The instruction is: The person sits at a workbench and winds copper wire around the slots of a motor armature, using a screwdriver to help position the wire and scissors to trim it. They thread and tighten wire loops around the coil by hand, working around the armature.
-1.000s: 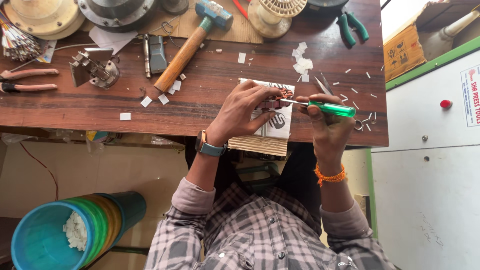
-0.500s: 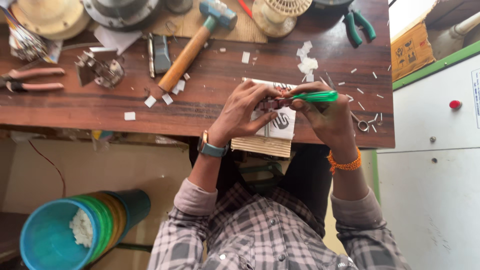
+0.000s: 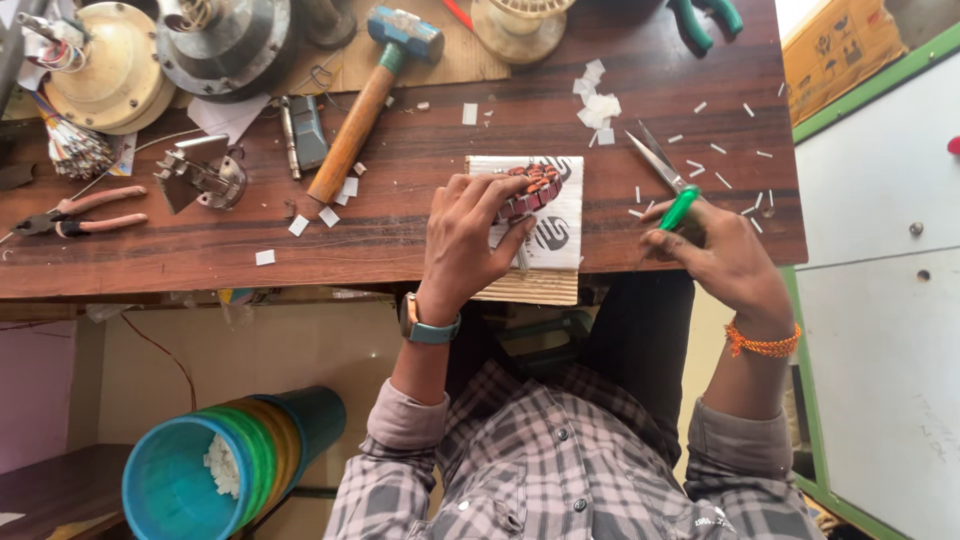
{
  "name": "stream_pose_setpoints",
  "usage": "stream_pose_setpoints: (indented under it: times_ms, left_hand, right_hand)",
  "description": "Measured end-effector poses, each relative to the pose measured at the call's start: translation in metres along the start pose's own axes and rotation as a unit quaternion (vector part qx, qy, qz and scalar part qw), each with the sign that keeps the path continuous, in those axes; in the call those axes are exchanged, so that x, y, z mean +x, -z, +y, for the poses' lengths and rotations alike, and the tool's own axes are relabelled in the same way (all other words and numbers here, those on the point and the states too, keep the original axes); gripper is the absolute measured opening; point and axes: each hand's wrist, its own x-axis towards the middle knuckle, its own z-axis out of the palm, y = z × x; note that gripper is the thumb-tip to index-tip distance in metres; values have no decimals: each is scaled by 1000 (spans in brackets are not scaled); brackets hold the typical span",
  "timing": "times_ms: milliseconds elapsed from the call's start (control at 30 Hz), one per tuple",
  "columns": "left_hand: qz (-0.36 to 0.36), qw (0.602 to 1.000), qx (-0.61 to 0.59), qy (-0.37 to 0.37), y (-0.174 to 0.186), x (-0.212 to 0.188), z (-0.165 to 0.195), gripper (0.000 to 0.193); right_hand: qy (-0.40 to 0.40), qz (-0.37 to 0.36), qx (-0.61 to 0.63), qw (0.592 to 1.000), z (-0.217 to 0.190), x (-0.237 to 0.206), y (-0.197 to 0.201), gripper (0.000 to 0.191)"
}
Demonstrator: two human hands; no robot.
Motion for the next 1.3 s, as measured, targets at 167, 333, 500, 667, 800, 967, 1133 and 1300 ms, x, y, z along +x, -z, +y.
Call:
stream_pose_setpoints:
  times_ms: [167,333,500,667,800,967,1133,1300]
  left_hand:
    - [12,998,41,34,-14,1,14,41]
    - [58,995,49,59,-11,6,16,37]
    - [156,981,-52,106,4,3,13,32]
    - [202,956,-148,155,3,-12,20,31]
    - [207,905,-289,235,-13,-22,27,24]
    - [202,826,-457,261,-36,-26,27,25]
    - [211,801,-489,272,-48,-13,44,24]
    - [184,896,-293,278,-54,0,24,26]
  right_hand:
    - [70,81,108,988,27,6,3,29]
    - [-21,137,73,988,34,20,2,29]
    - [7,216,-230,949,37,44,15,24]
    - [115,309,-169,929,21,30,11,22]
    - [244,73,27,967,-3,-24,-41,34]
    - [386,137,-97,907,-25,-42,-87,42]
    - [317,199,-127,919,-46,-34,-93,36]
    - [352,212,-146,900,-39,3,-96,22]
